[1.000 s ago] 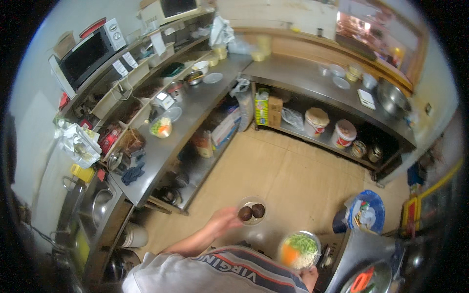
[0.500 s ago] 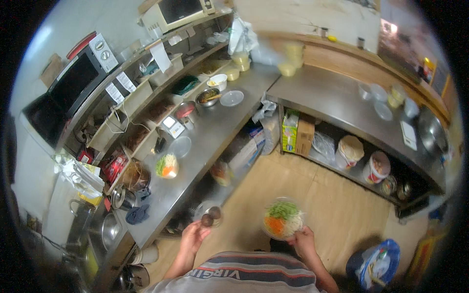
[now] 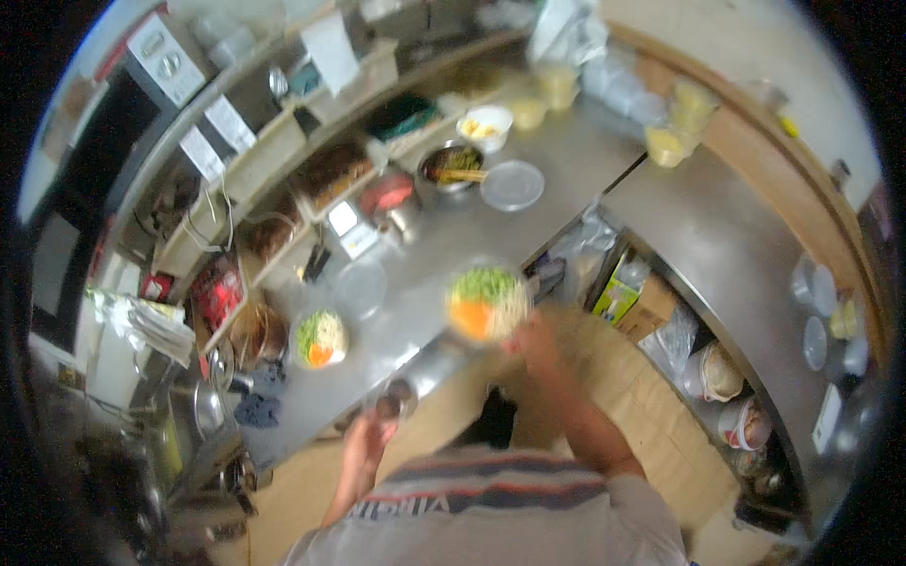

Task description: The person assembles a noodle bowl by layering noodles, shredded cucumber, shredded carrots, and shredded cabbage into a clear plastic container. They then add cooked meatballs and a dark sauce using chopsticks, followed by additional shredded cucumber, and finally place a lid on the container.

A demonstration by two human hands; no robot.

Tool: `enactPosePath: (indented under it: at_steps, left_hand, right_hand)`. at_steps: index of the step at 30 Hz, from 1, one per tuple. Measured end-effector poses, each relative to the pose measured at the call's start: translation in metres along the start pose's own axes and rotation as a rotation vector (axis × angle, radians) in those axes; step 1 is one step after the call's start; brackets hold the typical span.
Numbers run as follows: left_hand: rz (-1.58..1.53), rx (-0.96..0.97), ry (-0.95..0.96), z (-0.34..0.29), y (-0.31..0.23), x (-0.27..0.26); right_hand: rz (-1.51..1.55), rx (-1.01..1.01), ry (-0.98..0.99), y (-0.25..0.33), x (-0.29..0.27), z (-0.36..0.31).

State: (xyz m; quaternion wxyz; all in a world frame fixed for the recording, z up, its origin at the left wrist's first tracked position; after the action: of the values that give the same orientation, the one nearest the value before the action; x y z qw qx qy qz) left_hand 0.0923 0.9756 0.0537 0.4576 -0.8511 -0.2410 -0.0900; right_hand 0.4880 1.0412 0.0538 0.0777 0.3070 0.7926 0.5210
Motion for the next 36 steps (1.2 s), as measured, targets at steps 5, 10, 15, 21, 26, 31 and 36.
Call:
enactPosePath:
  at_steps: [5, 10, 15, 21, 26, 31, 36]
  left_hand:
    - [-0.103, 0.017, -0.053, 0.071, -0.018, 0.068]
    - [-0.091, 0.003, -0.03, 0.116, -0.045, 0.116]
    - [-0.135, 0.116, -0.124, 0.138, -0.074, 0.132]
    - [-0.207, 0.226, -0.321, 0.142, -0.073, 0.136]
    - [-0.267, 0.267, -0.543, 0.127, -0.049, 0.156]
    - [-0.306, 0.245, -0.661, 0.115, -0.016, 0.181]
    - [-0.396, 0.319, -0.645, 0.105, -0.008, 0.211]
  right_hand:
    - [-0.126, -0.014, 0.134, 0.002, 0.058, 0.115]
    - [-0.246, 0.013, 0.154, -0.006, 0.099, 0.196]
    - [-0.671, -0.253, 0.4, 0.02, 0.112, 0.245]
    - [-1.108, -1.096, 0.228, 0.213, 0.137, 0.273]
    - [-1.259, -1.609, 0.871, 0.207, 0.209, 0.298]
    - [-1.187, -1.335, 1.215, 0.179, 0.235, 0.313]
    - [-0.726, -1.067, 0.912, 0.231, 0.231, 0.326]
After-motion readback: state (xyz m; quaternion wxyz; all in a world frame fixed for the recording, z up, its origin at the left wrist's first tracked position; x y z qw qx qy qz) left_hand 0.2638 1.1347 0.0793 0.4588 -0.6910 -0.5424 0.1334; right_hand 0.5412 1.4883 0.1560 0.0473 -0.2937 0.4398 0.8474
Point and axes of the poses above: each hand's wrist, its own z-axis towards the middle knuckle, its own x-axis out of the palm, y = z × x, the point moved 10 cm from there along z, towards the middle knuckle, and after that the axes turned 8 degrees about -y, right-handed, at the moved point
